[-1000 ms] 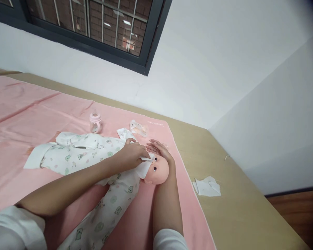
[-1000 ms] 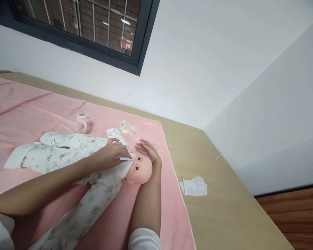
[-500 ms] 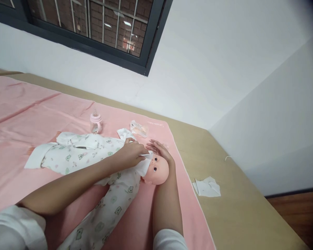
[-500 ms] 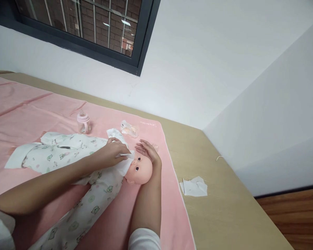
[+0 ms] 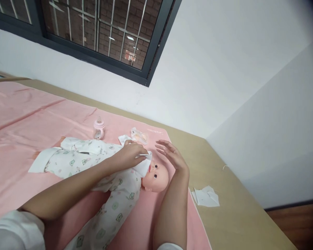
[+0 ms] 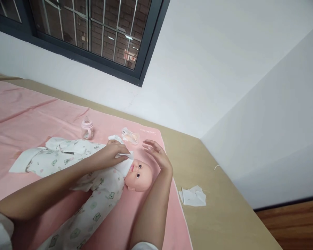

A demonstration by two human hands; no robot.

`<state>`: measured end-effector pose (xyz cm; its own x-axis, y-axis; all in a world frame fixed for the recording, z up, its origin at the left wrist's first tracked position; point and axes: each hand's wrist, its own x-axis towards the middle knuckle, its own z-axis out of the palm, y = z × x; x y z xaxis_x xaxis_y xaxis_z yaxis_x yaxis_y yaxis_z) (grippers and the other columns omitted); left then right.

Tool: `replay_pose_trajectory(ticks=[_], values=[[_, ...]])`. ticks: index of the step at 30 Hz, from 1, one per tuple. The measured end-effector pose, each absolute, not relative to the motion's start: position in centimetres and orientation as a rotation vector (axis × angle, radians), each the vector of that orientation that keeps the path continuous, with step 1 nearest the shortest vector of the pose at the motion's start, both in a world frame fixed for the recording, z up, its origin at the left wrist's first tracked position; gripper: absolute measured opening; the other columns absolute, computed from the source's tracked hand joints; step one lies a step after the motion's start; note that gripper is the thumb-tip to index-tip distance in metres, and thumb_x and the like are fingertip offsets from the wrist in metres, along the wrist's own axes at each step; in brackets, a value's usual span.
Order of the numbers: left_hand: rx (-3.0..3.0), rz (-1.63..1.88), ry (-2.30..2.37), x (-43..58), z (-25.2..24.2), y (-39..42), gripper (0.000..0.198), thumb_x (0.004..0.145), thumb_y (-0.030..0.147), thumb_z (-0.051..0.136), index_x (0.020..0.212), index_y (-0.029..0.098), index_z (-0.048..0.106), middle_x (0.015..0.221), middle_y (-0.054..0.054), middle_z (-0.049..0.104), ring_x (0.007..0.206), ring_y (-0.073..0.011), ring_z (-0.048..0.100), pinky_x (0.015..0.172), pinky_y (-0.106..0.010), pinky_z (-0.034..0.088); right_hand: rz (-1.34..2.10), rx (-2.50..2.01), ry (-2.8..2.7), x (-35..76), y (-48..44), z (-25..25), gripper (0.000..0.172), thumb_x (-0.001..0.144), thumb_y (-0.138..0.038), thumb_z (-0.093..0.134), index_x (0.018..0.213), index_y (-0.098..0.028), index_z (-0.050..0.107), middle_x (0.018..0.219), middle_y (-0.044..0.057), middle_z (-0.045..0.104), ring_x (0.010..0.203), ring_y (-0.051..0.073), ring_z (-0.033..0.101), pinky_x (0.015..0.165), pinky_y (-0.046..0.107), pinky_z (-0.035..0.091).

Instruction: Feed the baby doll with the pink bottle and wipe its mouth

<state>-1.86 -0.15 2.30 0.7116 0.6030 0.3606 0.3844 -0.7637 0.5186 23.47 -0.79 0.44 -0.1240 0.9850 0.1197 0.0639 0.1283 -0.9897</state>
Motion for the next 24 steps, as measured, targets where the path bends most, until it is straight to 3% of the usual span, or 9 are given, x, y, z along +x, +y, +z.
replay_pose_trajectory(ticks=[4, 7, 11, 20, 24], values=[[2.451, 0.828, 0.694, -3.2, 3.3, -0.1, 0.019, 0.088, 0.020, 0.049, 0.092, 0.022, 0.067, 0.097, 0.000, 0.070, 0.096, -0.0195, 0.060, 0.096, -0.037, 0.033, 0.967, -1.063, -1.737, 20.3, -3.9, 5.9, 0.021, 0.080, -0.035, 0.066, 0.099, -0.027, 0.067, 0.125, 0.004, 0.059, 0.123, 0.022, 0.051, 0.106, 0.041, 0.040], [2.446, 0.887, 0.695, -4.2, 4.1, -0.4, 0.021, 0.086, 0.018, 0.051, 0.094, 0.025, 0.069, 0.106, 0.000, 0.065, 0.103, -0.0193, 0.057, 0.098, -0.036, 0.034, 0.901, -1.015, -1.854, 17.1, -5.3, 7.8, 0.024, 0.081, -0.032, 0.066, 0.105, -0.029, 0.065, 0.121, 0.002, 0.060, 0.122, 0.019, 0.051, 0.109, 0.040, 0.037], [2.409, 0.931, 0.750, -5.7, 5.3, -0.6, 0.024, 0.082, 0.015, 0.052, 0.091, 0.029, 0.070, 0.119, 0.001, 0.058, 0.114, -0.0211, 0.051, 0.102, -0.038, 0.034, 0.793, -1.127, -1.909, 14.1, -5.4, 8.0, 0.024, 0.083, -0.033, 0.063, 0.106, -0.028, 0.063, 0.118, 0.003, 0.061, 0.119, 0.018, 0.053, 0.110, 0.038, 0.036], [2.341, 0.897, 0.780, -8.2, 6.4, 0.7, 0.024, 0.081, 0.015, 0.053, 0.089, 0.028, 0.070, 0.123, 0.001, 0.057, 0.120, -0.0217, 0.047, 0.101, -0.037, 0.039, 0.665, -1.136, -2.004, 11.8, -3.8, 9.1, 0.021, 0.083, -0.034, 0.062, 0.103, -0.027, 0.063, 0.113, 0.004, 0.060, 0.116, 0.018, 0.053, 0.108, 0.038, 0.038], [2.358, 0.901, 0.762, -8.9, 6.3, 1.7, 0.024, 0.079, 0.015, 0.052, 0.089, 0.027, 0.071, 0.123, 0.001, 0.058, 0.119, -0.0219, 0.049, 0.101, -0.038, 0.039, 0.541, -1.176, -2.115, 10.7, -3.0, 9.9, 0.014, 0.082, -0.036, 0.063, 0.091, -0.026, 0.066, 0.118, 0.004, 0.058, 0.118, 0.020, 0.051, 0.107, 0.040, 0.037]])
